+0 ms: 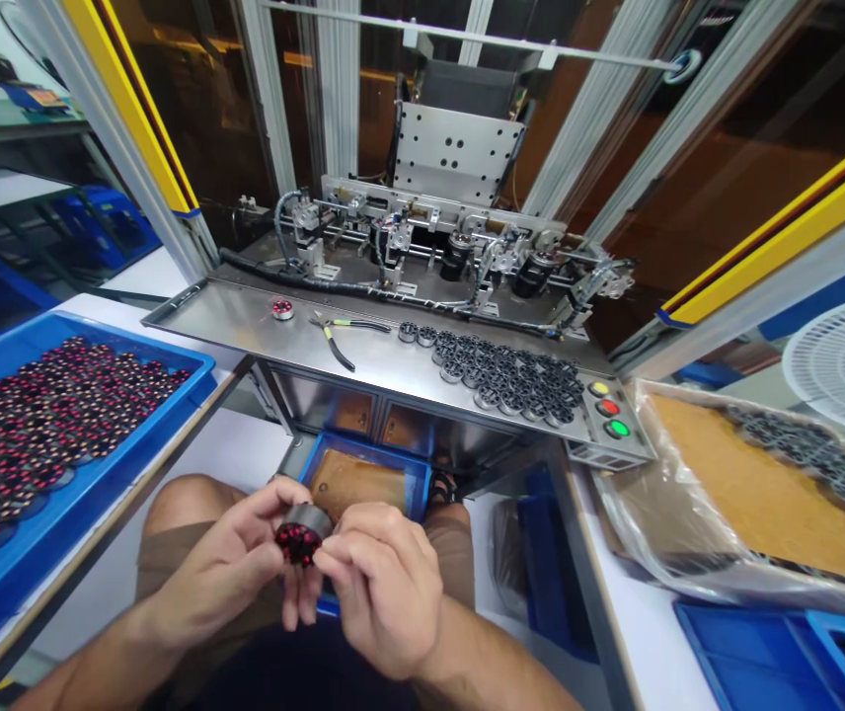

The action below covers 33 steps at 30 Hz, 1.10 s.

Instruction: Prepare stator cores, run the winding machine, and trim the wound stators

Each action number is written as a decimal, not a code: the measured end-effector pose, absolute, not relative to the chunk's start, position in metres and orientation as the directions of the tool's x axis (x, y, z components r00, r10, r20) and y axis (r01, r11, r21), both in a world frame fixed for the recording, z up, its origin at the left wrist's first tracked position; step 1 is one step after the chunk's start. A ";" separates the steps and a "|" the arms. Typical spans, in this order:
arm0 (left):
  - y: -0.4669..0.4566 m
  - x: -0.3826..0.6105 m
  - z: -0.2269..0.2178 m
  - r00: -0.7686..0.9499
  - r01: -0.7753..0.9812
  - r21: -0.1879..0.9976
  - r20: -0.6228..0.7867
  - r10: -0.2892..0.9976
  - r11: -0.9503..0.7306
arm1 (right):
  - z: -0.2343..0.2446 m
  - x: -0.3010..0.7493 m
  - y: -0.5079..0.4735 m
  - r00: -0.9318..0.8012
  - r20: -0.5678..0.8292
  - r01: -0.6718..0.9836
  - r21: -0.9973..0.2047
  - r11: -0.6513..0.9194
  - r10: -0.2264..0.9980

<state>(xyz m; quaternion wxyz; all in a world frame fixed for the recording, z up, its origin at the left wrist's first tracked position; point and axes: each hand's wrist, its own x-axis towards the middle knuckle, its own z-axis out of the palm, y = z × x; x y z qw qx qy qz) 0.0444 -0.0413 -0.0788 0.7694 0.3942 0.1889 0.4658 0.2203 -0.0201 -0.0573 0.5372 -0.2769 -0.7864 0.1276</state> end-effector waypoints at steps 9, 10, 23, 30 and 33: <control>-0.039 0.038 -0.084 0.212 -0.020 0.791 0.601 0.770 -0.612 | -0.066 0.206 -0.026 -0.133 0.359 -0.058 -0.933 0.354 0.924; -0.038 0.038 -0.083 0.224 0.020 0.756 0.635 0.740 -0.655 | -0.067 0.205 -0.025 -0.150 0.296 -0.114 -0.953 0.281 0.943; -0.047 0.040 -0.088 0.173 0.053 0.857 0.497 0.850 -0.512 | -0.077 0.205 -0.023 -0.217 0.154 -0.286 -0.954 0.088 0.964; -0.043 0.038 -0.072 0.267 -0.453 0.890 0.192 0.944 -0.053 | -0.058 0.221 -0.012 -0.283 0.540 0.056 -0.816 0.575 0.793; -0.034 0.041 -0.072 0.498 -0.526 0.802 0.021 0.867 0.282 | -0.048 0.230 -0.009 -0.412 0.671 0.168 -0.609 0.775 0.616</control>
